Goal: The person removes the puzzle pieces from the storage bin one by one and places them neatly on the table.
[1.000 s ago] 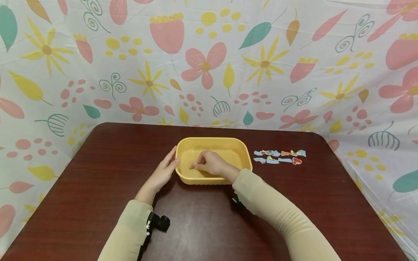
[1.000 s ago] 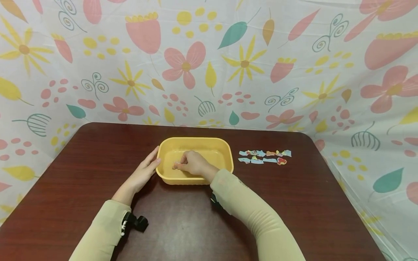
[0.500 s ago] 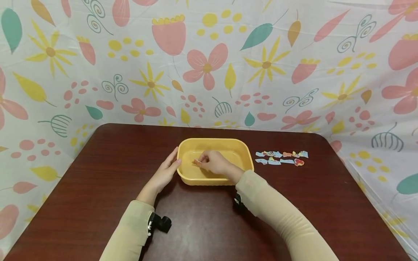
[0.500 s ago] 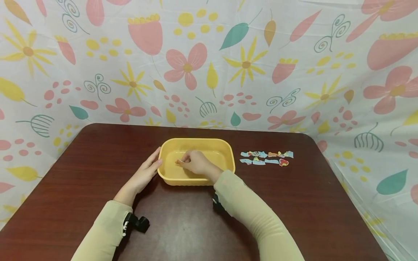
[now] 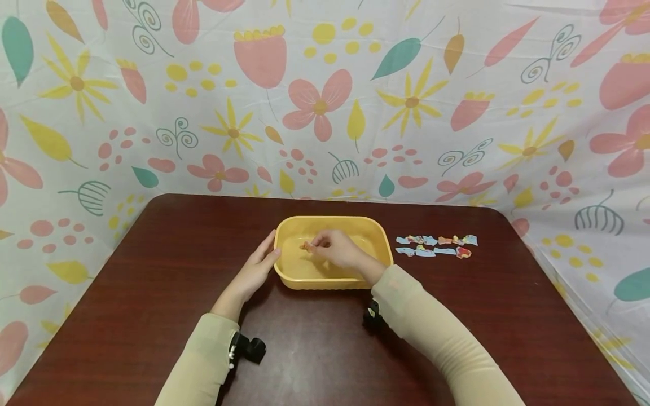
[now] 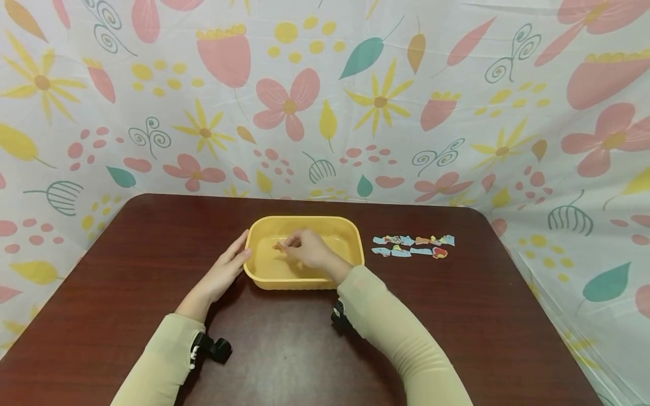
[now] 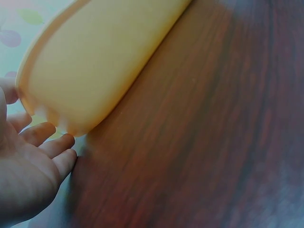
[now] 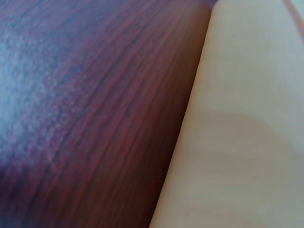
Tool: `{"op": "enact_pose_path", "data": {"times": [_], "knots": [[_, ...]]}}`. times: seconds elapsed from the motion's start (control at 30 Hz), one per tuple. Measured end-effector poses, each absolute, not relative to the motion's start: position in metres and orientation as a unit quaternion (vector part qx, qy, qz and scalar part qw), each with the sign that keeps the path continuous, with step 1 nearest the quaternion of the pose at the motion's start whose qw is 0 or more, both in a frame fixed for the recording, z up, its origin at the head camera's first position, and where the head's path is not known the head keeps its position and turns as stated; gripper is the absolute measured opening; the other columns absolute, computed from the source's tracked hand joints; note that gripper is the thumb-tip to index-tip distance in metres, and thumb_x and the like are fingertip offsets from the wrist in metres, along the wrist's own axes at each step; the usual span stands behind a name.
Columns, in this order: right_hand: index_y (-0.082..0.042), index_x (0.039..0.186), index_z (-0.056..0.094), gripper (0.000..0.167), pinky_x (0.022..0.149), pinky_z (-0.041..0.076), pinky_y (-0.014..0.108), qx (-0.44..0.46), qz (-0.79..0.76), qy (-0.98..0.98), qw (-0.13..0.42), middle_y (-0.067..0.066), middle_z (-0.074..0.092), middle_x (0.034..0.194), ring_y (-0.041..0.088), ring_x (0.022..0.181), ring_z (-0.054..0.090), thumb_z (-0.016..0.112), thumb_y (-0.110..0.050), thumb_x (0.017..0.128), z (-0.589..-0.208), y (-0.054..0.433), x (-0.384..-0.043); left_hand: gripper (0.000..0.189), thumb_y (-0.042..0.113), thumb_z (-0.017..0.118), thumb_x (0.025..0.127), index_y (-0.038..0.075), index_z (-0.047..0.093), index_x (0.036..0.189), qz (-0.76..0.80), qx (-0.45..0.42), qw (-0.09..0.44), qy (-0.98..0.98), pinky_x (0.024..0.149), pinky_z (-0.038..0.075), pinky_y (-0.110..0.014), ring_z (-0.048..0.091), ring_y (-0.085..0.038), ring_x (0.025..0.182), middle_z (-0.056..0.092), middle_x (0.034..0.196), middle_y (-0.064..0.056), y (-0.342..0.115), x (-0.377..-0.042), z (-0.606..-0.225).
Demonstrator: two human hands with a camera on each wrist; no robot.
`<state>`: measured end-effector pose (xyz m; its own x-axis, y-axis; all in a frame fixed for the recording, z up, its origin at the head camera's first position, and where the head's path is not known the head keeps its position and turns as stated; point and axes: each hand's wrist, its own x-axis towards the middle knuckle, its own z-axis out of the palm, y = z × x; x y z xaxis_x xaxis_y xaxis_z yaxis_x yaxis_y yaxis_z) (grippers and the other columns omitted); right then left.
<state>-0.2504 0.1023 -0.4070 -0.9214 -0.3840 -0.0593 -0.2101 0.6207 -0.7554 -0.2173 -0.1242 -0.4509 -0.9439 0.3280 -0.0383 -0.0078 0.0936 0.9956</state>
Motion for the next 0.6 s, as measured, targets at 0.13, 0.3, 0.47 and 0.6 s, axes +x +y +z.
{"op": "enact_pose_path", "data": {"times": [0.13,0.3,0.47,0.6], "knots": [[-0.008,0.092,0.068,0.02,0.057,0.05,0.026,-0.161,-0.41,0.89,0.114,0.007,0.066,0.091,0.015,0.078,0.058,0.064,-0.027,0.091,-0.403,0.105,-0.249,0.059,0.028,0.041,0.102,0.021,0.013,0.153,0.666,0.111,0.124,0.727,0.116,0.021,-0.046,0.014,-0.026,0.145,0.013,0.159,-0.007,-0.124,-0.217,-0.451],[-0.007,0.096,0.069,0.021,0.062,0.049,0.024,-0.159,-0.416,0.889,0.109,0.007,0.066,0.093,0.014,0.08,0.057,0.064,-0.026,0.091,-0.402,0.111,-0.248,0.059,0.028,0.041,0.102,0.022,0.013,0.153,0.665,0.113,0.125,0.727,0.116,0.021,-0.046,0.015,-0.026,0.145,0.012,0.159,-0.006,-0.124,-0.217,-0.451],[-0.006,0.1,0.069,0.019,0.068,0.049,0.024,-0.156,-0.426,0.886,0.099,0.008,0.067,0.096,0.015,0.082,0.058,0.063,-0.022,0.091,-0.399,0.118,-0.246,0.059,0.027,0.041,0.102,0.022,0.012,0.153,0.664,0.113,0.125,0.729,0.116,0.022,-0.047,0.016,-0.026,0.145,0.012,0.159,-0.007,-0.124,-0.216,-0.451],[-0.002,0.105,0.068,0.021,0.072,0.05,0.023,-0.164,-0.437,0.88,0.091,0.012,0.067,0.1,0.016,0.084,0.059,0.061,-0.015,0.091,-0.397,0.125,-0.245,0.059,0.026,0.041,0.102,0.02,0.012,0.153,0.665,0.113,0.122,0.728,0.116,0.022,-0.047,0.016,-0.026,0.145,0.013,0.159,-0.006,-0.124,-0.216,-0.451]]}}
